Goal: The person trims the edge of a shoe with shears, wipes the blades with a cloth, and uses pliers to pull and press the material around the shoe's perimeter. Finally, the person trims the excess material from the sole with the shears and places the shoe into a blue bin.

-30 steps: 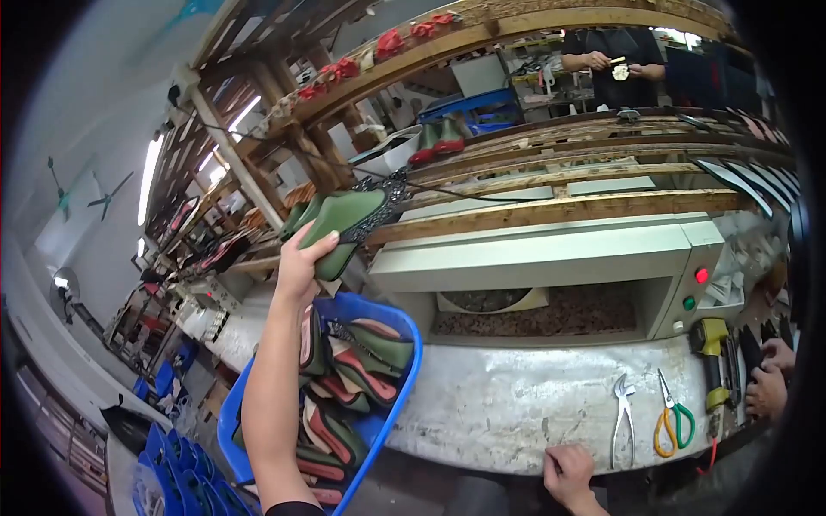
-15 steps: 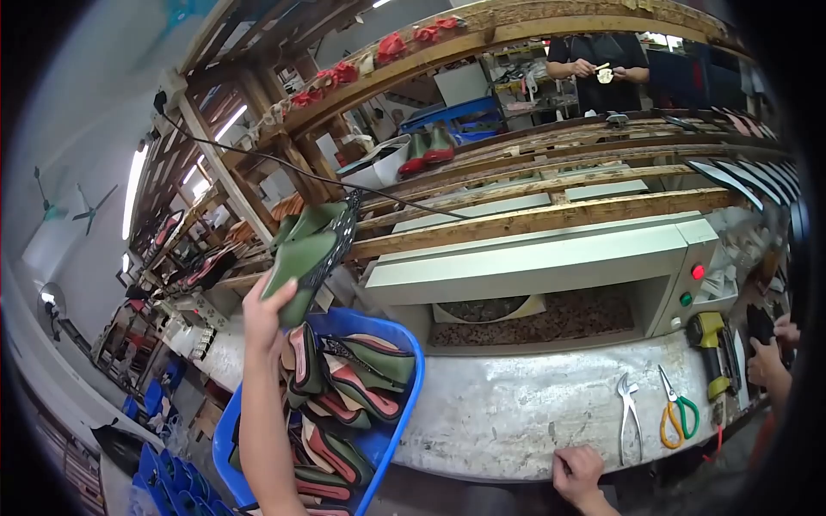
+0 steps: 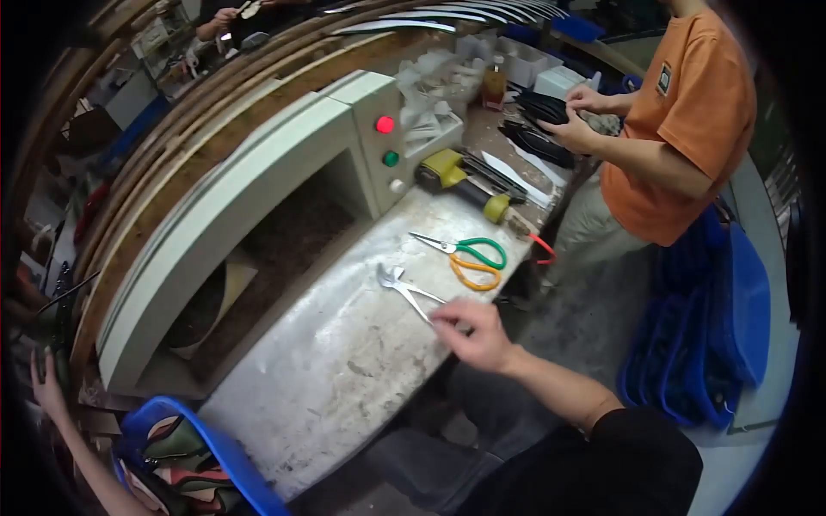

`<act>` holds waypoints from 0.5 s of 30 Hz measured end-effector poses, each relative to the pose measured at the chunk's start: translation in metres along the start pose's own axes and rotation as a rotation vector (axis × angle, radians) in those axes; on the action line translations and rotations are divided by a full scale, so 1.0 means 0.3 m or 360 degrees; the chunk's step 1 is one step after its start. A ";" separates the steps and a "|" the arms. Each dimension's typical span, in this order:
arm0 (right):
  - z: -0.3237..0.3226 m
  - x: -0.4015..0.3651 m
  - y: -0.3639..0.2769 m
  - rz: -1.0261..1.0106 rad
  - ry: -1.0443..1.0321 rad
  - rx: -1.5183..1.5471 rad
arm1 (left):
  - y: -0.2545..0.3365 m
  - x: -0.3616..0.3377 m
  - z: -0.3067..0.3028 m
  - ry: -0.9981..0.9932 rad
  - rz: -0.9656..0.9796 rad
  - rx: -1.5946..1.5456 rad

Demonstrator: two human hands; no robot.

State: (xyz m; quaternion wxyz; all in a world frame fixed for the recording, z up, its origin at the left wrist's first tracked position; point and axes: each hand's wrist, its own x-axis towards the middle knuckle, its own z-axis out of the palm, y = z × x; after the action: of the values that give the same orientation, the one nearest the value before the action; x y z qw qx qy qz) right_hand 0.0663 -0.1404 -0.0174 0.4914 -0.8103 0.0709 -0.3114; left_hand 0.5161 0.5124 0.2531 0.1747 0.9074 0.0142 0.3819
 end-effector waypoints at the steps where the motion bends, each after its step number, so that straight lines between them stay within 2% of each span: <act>1: -0.057 0.019 0.027 -0.0008 0.0145 -0.0071 | 0.029 -0.061 -0.012 0.0001 0.0071 -0.0006; 3: -0.126 0.045 0.085 0.0043 0.0217 -0.0106 | 0.133 -0.206 -0.089 0.0059 0.0284 -0.0009; 5: -0.114 0.070 0.116 0.0004 -0.0071 -0.0145 | 0.238 -0.391 -0.273 0.0162 0.0542 0.0058; 6: -0.070 0.091 0.133 -0.0004 -0.0124 -0.0085 | 0.308 -0.505 -0.357 -0.0094 0.0467 0.0058; 10: 0.079 0.145 0.162 -0.0394 -0.0214 -0.0911 | 0.527 -0.953 -0.677 -0.0888 0.0056 0.0392; 12: 0.079 0.159 0.178 -0.0336 -0.0360 -0.0821 | 0.476 -1.133 -0.754 -0.0809 0.0082 0.0296; 13: 0.048 0.170 0.209 -0.0237 -0.0447 -0.0751 | 0.521 -1.205 -0.777 -0.0815 -0.0012 0.0202; 14: 0.015 0.182 0.235 -0.0222 -0.0391 -0.0715 | 0.582 -1.274 -0.807 -0.0816 -0.0107 0.0109; 15: 0.013 0.188 0.260 -0.0223 -0.0404 -0.0603 | 0.621 -1.325 -0.847 -0.0807 -0.0254 0.0215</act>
State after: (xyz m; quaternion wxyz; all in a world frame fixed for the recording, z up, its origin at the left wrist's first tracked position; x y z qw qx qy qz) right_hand 0.1284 -0.2010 -0.0597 0.3126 -0.9236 0.0095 -0.2216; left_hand 0.0374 0.3520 0.2052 0.1413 0.9797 0.0668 0.1256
